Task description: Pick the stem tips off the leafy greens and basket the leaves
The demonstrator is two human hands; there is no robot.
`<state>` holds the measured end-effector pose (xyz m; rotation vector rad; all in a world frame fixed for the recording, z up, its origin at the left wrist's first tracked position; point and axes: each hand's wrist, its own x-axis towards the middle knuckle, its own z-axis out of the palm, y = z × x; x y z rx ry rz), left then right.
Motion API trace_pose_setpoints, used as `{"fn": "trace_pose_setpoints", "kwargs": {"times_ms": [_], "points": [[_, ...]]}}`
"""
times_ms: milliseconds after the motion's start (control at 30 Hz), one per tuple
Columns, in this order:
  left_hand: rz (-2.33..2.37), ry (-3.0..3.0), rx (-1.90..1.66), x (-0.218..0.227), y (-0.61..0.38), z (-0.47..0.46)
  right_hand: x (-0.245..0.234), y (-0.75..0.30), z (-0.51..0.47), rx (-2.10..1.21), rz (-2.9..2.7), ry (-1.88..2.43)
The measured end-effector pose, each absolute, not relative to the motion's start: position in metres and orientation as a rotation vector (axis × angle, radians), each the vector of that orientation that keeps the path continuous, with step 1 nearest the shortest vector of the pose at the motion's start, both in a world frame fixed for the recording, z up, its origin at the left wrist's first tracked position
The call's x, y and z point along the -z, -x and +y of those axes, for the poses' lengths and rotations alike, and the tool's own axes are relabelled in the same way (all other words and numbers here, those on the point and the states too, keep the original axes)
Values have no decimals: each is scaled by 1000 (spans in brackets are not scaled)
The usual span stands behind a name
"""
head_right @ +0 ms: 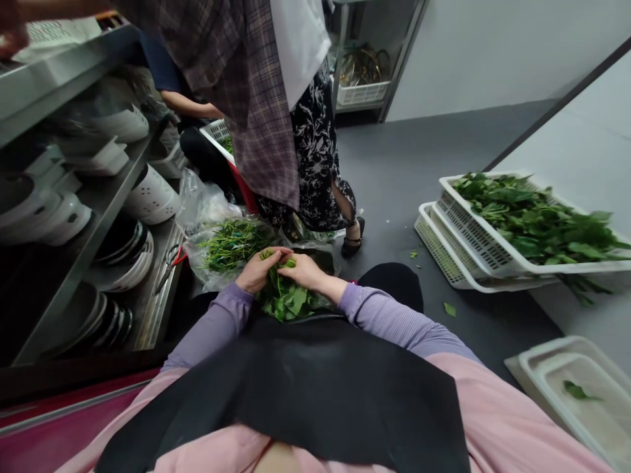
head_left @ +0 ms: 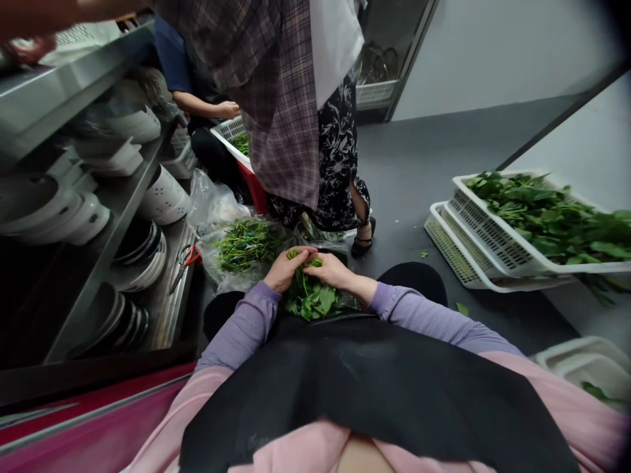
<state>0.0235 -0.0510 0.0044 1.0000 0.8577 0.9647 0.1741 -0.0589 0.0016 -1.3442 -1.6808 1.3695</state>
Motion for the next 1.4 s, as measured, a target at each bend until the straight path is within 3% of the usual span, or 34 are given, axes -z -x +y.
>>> {"fn": "trace_pose_setpoints", "kwargs": {"times_ms": [333,633,900,1233,1400], "points": [[913,-1009,-932,1,-22,-48,6,-167,-58,-1217,-1820,1442],[802,-691,-893,12,-9,-36,-3,-179,-46,-1725,-1475,1385],[765,-662,-853,10,-3,-37,10,-180,-39,-1877,-1430,1319],[816,-638,-928,12,-1,-35,0,-151,-43,-1626,-1592,1457],[831,-644,-1009,14,8,-28,9,-156,-34,-1446,-1378,1545]]}}
